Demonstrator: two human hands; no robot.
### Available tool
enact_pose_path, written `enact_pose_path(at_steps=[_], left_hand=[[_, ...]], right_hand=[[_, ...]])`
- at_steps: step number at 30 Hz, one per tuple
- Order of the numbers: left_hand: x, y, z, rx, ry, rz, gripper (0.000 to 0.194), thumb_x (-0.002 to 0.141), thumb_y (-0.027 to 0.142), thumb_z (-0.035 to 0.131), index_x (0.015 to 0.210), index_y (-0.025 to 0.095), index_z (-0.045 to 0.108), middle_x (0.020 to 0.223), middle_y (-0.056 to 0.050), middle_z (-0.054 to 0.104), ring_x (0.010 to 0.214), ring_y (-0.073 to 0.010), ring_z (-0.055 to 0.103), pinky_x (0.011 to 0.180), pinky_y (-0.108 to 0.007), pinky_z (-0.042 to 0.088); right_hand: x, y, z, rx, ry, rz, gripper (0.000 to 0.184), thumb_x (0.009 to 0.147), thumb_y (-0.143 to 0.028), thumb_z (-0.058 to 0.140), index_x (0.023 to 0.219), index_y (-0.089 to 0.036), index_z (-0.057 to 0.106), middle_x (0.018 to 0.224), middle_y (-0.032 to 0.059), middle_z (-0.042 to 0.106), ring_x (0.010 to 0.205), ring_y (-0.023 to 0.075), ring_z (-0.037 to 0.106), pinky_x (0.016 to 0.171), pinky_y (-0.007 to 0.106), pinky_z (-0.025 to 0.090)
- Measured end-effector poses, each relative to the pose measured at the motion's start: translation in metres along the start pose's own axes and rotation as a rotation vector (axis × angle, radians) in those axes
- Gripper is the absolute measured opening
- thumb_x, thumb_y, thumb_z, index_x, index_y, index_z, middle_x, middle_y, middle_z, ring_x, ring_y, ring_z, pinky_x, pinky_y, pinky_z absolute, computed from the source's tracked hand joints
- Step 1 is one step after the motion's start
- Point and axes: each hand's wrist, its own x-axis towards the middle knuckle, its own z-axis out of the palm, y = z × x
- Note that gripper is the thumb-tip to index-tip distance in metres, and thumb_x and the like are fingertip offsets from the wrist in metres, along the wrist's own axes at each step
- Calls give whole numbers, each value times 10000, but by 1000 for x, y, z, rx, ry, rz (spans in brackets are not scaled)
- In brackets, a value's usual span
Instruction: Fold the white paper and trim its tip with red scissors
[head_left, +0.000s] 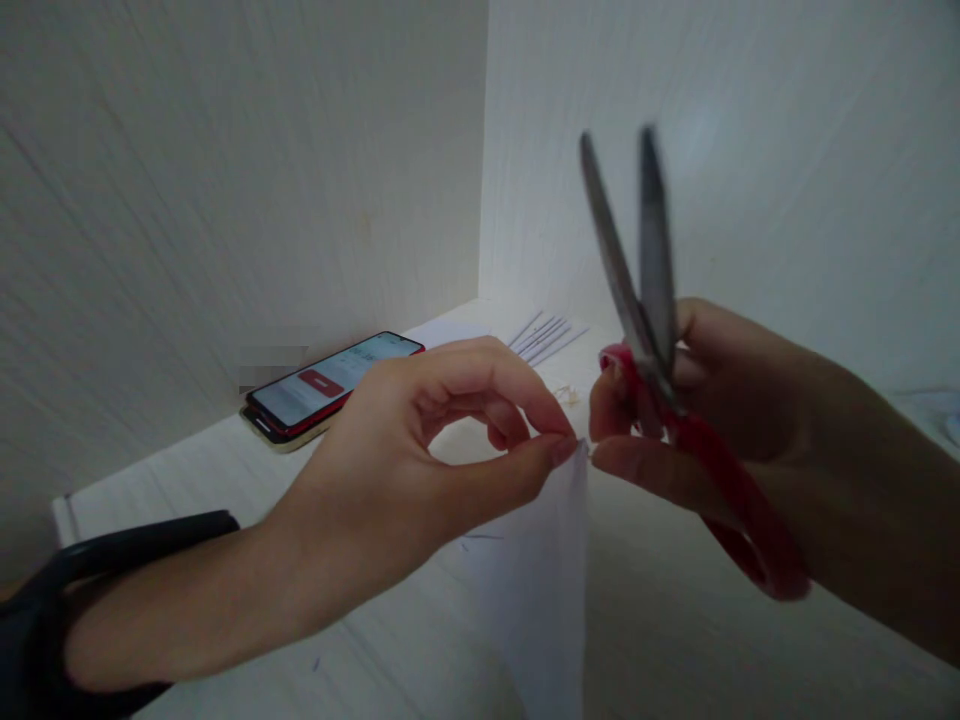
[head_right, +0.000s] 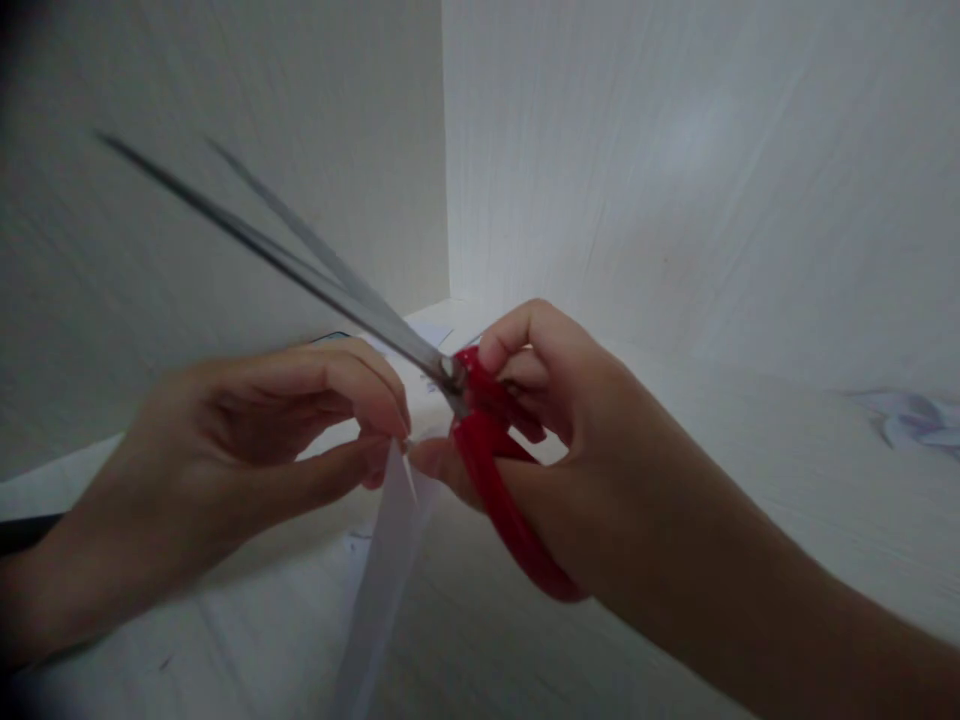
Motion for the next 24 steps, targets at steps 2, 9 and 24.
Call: enact_pose_path(at_steps=[2, 9, 24], left_hand=[[0, 2, 0, -42, 25, -18, 78, 757, 141, 682, 708, 197, 658, 720, 40, 645, 691, -66, 588, 634, -115, 483], [0, 5, 0, -114, 111, -3, 76, 761, 138, 678, 700, 180, 661, 711, 45, 642, 661, -46, 581, 617, -78, 480], [1, 0, -2, -151, 102, -19, 72, 781, 132, 667, 738, 185, 689, 789, 31, 676, 726, -72, 627, 626, -113, 487]], right_hand=[[3, 5, -8, -87, -75, 81, 276, 738, -196, 731, 868, -230, 490, 790, -57, 580, 656, 73, 561, 555, 127, 484], [2, -1, -15, -537, 13, -12, 345, 794, -521, 651, 880, -251, 454, 761, -46, 527, 623, 100, 493, 482, 179, 414], [-2, -2, -10, -993, 103, -328, 394, 813, -582, 601, 799, -216, 456, 582, -34, 505, 412, 83, 444, 337, 190, 324]])
